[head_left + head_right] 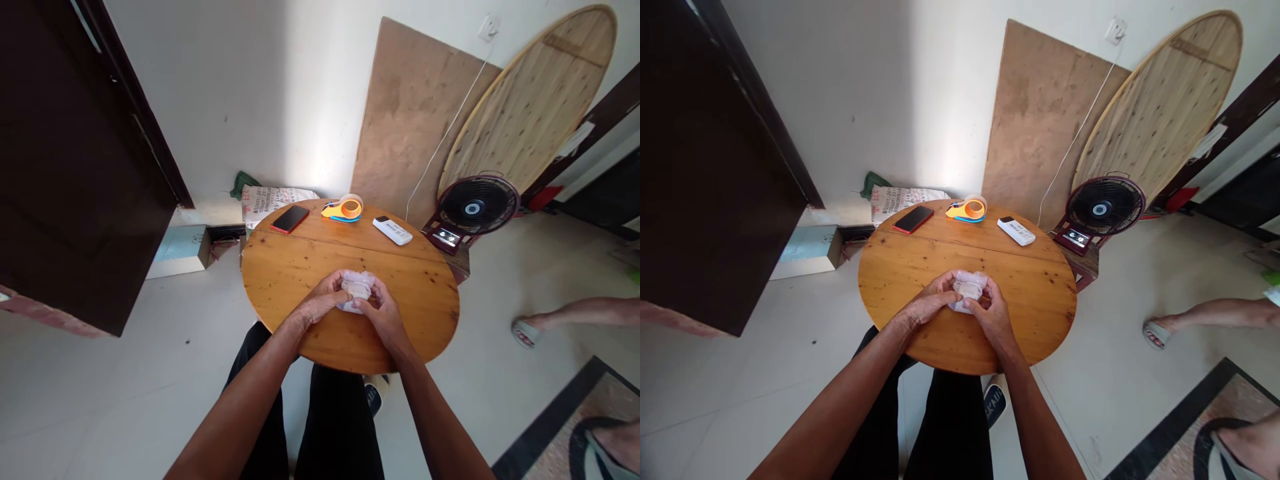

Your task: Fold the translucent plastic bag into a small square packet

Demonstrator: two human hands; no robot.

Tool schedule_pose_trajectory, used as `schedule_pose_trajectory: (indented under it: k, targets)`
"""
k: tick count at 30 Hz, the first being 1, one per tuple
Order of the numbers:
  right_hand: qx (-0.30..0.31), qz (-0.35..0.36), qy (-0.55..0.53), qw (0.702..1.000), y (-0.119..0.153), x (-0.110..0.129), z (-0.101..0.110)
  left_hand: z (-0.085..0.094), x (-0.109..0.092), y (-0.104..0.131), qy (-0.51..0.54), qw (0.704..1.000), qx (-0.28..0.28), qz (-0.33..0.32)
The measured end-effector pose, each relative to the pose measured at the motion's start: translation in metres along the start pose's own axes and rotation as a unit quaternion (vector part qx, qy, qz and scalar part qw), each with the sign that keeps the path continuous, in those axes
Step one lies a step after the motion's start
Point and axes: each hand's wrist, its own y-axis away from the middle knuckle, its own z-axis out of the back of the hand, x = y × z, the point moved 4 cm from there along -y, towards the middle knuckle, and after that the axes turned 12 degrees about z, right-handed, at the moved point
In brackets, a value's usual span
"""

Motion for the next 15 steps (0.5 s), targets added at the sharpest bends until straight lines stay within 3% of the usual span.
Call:
schedule_pose_trajectory:
  k: [9, 15]
  targets:
    - [0.066, -0.027, 0.102, 0.992, -0.016, -0.001, 0.013, 0.0, 0.001, -0.007, 0.003, 1.0, 0.016, 0.001]
    - [0.063, -0.035, 0.024, 0.997, -0.015, -0.013, 0.01, 0.003, 0.004, -0.009, 0.021, 0.999, -0.038, 0.033]
